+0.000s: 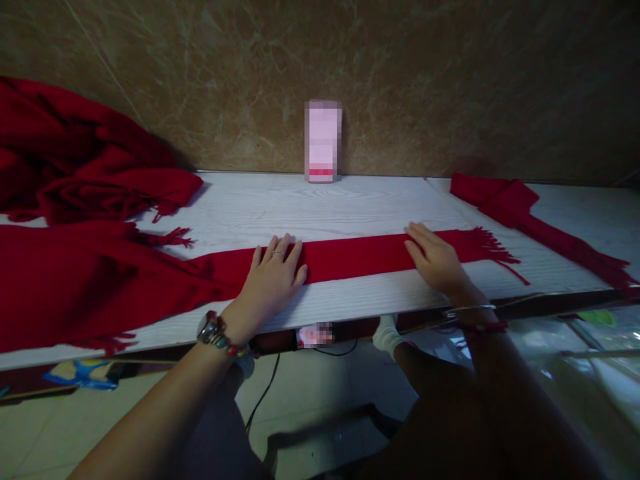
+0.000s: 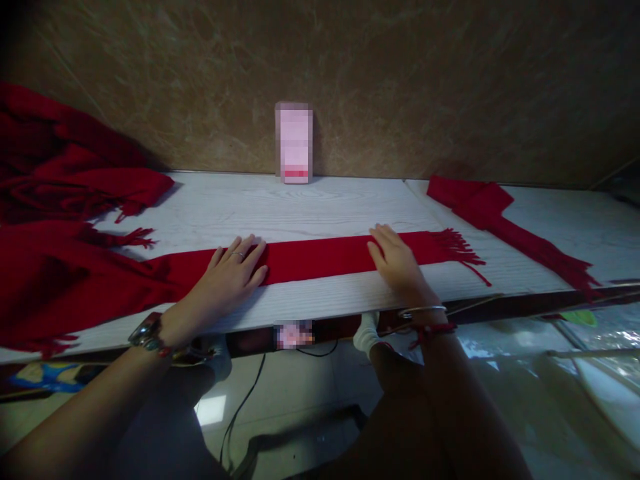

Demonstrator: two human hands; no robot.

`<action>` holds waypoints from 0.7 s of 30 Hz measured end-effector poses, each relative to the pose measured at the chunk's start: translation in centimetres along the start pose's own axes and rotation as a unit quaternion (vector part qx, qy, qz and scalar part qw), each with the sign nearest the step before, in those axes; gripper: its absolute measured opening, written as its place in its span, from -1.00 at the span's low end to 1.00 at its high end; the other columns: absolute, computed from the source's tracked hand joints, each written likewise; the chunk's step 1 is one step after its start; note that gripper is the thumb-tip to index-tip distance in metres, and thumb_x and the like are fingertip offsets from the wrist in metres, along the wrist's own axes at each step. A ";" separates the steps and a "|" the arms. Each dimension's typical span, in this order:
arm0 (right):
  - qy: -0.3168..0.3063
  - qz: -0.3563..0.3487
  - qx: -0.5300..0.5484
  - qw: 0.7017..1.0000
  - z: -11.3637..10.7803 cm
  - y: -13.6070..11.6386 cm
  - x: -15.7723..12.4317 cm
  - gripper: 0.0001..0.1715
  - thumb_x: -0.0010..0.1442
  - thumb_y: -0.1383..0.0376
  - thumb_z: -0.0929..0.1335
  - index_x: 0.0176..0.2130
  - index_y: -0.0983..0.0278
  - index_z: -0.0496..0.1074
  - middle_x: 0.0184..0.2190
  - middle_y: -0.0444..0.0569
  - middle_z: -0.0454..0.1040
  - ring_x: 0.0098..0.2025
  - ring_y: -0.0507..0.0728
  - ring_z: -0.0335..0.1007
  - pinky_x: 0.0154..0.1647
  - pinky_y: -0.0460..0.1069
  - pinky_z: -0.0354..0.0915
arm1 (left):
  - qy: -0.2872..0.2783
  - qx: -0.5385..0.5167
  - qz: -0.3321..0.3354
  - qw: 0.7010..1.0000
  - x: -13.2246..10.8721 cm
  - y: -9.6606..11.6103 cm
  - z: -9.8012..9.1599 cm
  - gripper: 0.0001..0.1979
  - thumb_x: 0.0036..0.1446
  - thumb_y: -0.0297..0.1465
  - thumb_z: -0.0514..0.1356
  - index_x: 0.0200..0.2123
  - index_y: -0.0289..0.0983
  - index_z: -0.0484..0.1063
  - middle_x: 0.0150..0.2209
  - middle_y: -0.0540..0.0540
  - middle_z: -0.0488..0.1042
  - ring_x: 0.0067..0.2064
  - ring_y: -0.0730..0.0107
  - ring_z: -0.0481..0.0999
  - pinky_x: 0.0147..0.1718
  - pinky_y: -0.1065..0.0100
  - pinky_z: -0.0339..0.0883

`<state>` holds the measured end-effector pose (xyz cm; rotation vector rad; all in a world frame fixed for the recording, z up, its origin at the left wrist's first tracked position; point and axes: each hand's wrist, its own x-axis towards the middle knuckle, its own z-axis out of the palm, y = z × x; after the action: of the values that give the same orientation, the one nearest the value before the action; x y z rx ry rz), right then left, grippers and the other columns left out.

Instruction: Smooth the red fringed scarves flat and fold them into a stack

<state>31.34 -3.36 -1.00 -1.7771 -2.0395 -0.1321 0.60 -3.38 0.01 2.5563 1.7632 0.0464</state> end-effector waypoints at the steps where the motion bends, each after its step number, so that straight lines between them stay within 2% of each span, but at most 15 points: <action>1: -0.022 -0.033 0.018 0.999 0.3 -1.4 0.2 -0.48 0.27 0.19 0.13 0.12 0.25 0.36 0.16 0.04 0.37 0.25 0.21 0.17 0.27 0.25 0.09 | 0.007 -0.002 0.009 1.000 0.0 0.1 0.1 -0.45 0.31 -0.23 -0.22 0.30 -0.32 0.04 0.34 -0.22 0.01 0.34 0.01 -0.03 0.23 -0.04 -0.04; 3: -0.067 -0.081 0.041 0.994 0.8 -4.0 0.5 -0.48 0.27 0.18 0.15 0.14 0.27 0.34 0.20 0.05 0.31 0.28 0.19 0.11 0.29 0.21 0.06 | 0.007 -0.001 0.019 1.000 0.1 0.4 0.1 -0.44 0.32 -0.19 -0.22 0.29 -0.31 0.05 0.34 -0.23 0.01 0.34 0.02 -0.03 0.23 -0.05 -0.05; 6: -0.102 -0.119 0.057 0.986 1.6 -6.8 0.7 -0.48 0.29 0.19 0.15 0.18 0.23 0.29 0.23 0.01 0.27 0.30 0.17 0.05 0.30 0.21 0.05 | -0.012 0.004 0.022 1.000 0.1 0.6 -0.1 -0.43 0.32 -0.16 -0.21 0.30 -0.28 0.04 0.35 -0.23 -0.03 0.35 -0.02 -0.07 0.22 -0.11 -0.07; 10: -0.125 -0.140 0.043 0.981 2.5 -8.0 0.8 -0.46 0.31 0.16 0.15 0.23 0.17 0.21 0.28 -0.03 0.17 0.33 0.17 -0.03 0.31 0.23 0.01 | -0.025 0.004 0.020 0.999 0.2 0.6 -0.2 -0.44 0.32 -0.16 -0.20 0.31 -0.22 0.00 0.36 -0.20 -0.07 0.35 -0.04 -0.08 0.22 -0.14 -0.07; 15: -0.149 -0.104 -0.010 0.983 2.5 -6.2 0.7 -0.46 0.32 0.15 0.12 0.25 0.12 0.18 0.30 -0.05 0.13 0.33 0.21 -0.03 0.29 0.28 -0.02 | -0.044 0.001 0.019 0.999 0.3 0.6 -0.3 -0.44 0.32 -0.15 -0.21 0.32 -0.18 -0.02 0.37 -0.17 -0.10 0.35 -0.04 -0.10 0.22 -0.14 -0.09; 21: -0.139 -0.005 -0.046 0.989 1.6 -1.2 0.3 -0.43 0.30 0.15 0.07 0.25 0.13 0.16 0.29 -0.03 0.15 0.32 0.25 -0.02 0.26 0.34 0.00 | -0.046 -0.002 0.021 0.999 0.3 0.6 -0.3 -0.45 0.32 -0.17 -0.21 0.32 -0.19 -0.02 0.37 -0.18 -0.11 0.35 -0.05 -0.10 0.22 -0.14 -0.10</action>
<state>29.76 -2.71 -2.07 -1.9343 -2.2670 0.0201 1.22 -3.28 0.35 2.5487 1.6758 -0.0658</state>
